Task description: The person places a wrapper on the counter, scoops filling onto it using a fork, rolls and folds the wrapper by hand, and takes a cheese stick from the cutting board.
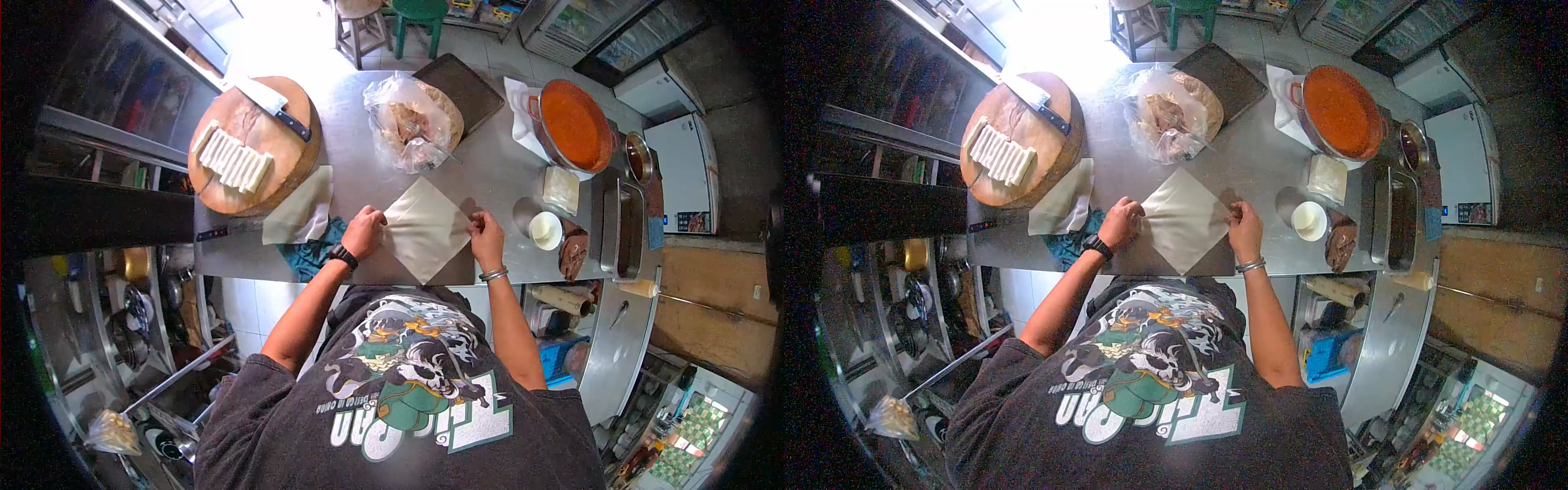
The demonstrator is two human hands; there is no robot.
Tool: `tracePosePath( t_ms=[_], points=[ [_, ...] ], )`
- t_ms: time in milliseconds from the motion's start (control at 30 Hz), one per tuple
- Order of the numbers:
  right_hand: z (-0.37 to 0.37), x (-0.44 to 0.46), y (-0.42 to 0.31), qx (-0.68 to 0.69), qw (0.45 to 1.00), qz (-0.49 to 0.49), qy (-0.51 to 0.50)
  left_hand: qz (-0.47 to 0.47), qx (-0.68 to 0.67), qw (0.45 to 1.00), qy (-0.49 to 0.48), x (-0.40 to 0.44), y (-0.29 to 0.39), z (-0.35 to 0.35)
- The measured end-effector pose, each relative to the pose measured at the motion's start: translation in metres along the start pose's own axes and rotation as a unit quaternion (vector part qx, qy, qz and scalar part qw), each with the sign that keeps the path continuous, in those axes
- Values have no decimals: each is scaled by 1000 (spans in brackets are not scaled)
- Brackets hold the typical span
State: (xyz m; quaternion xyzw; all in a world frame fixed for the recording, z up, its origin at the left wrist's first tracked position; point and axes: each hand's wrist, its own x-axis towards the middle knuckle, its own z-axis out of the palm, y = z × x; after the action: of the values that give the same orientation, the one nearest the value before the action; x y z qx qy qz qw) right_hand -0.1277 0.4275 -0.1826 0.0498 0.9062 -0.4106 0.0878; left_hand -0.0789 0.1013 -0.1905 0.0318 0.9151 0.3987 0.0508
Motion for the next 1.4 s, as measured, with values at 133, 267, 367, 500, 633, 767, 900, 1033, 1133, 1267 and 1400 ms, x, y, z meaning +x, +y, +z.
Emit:
tracePosePath(
  t_ms=[133, 267, 367, 500, 633, 767, 900, 1033, 1133, 1267, 1400],
  points=[
    [2, -11, -16, -211, 970, -100, 72, 68, 146, 986, 45, -11, 23, 5],
    [35, -16, -30, -236, 925, -297, 19, 139, 242, 960, 0, -25, 39, 36],
    [55, -14, -32, -264, 892, -363, -42, 164, 257, 952, -34, -33, 44, 60],
    [50, 23, -49, -106, 959, -248, 92, 127, 218, 959, -129, -39, 51, 54],
    [34, 120, -56, 42, 986, -117, 111, 133, 267, 945, -130, -40, 47, 54],
    [20, 131, -130, 16, 972, -193, 135, 136, 201, 967, -79, -45, 42, 59],
    [43, 146, -163, 18, 964, -251, 91, 145, 218, 965, -30, -51, 42, 61],
    [33, 139, -170, 9, 956, -279, 92, 138, 224, 965, -10, -54, 43, 56],
    [19, 131, -170, 56, 935, -344, 63, 130, 226, 965, 2, -54, 41, 58],
    [25, 156, -168, 26, 895, -441, 61, 135, 226, 965, 6, -53, 43, 57],
    [30, 165, -163, 66, 932, -355, 8, 137, 226, 965, 11, -52, 42, 57]
  ],
)
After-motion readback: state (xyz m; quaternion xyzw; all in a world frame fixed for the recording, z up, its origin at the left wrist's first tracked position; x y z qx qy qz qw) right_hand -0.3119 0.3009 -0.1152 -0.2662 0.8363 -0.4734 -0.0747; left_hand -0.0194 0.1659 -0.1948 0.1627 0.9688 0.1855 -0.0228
